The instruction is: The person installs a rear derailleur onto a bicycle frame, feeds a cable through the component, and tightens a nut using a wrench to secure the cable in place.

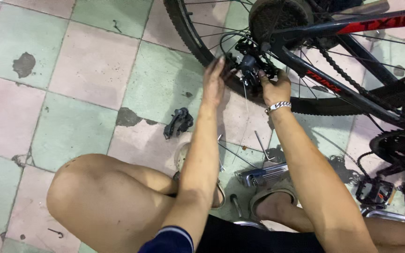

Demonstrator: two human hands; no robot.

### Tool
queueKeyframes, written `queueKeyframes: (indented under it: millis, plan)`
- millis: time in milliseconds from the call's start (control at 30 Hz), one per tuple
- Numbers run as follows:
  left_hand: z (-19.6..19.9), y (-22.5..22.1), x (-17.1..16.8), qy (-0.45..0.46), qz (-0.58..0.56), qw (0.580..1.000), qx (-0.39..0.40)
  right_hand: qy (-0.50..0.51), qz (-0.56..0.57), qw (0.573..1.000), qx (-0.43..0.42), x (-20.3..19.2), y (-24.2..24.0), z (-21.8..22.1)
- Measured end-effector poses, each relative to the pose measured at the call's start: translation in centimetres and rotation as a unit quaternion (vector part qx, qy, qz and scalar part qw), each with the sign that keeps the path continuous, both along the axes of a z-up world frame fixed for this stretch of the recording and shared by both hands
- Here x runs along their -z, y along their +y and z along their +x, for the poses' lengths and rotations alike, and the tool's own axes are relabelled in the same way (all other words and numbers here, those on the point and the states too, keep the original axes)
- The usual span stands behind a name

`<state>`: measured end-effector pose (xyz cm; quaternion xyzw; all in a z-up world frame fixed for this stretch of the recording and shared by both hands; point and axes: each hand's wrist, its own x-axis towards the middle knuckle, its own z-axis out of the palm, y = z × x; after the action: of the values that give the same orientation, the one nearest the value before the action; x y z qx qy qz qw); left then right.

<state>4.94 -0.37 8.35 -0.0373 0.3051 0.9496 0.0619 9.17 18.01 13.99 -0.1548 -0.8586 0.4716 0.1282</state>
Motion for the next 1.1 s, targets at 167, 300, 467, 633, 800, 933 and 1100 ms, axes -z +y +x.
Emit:
queueKeyframes:
  millis: [167,300,467,633,800,933,1100]
  plan:
    - [3.7,1.2,-0.3,-0.076,-0.048,0.996,-0.009,-0.011,0.023,1.0,0.006,0.9,-0.2,-1.0]
    - [4.5,1.9,0.1,0.008,0.012,0.999,0.029,-0.007,0.055,0.998,0.03,1.3,-0.3,-1.9]
    - [5.3,1.2,0.1,0.059,-0.156,0.985,0.035,-0.04,0.095,0.994,0.031,1.7,0.3,-2.2]
    - [4.9,0.6,0.6,0.048,-0.432,0.897,0.078,-0.017,0.153,0.988,0.015,1.9,0.8,-2.5]
    - [5.9,1.5,0.1,0.117,-0.526,0.842,0.034,-0.074,0.072,0.994,0.023,-0.3,0.0,-1.7]
    - [6.8,2.2,-2.4,0.122,-0.612,0.781,0.002,-0.06,0.046,0.997,0.0,-1.0,-0.4,-1.7]
    - [7.5,2.9,-4.3,0.077,-0.625,0.776,0.023,-0.06,0.068,0.996,0.011,-0.5,0.0,-1.8]
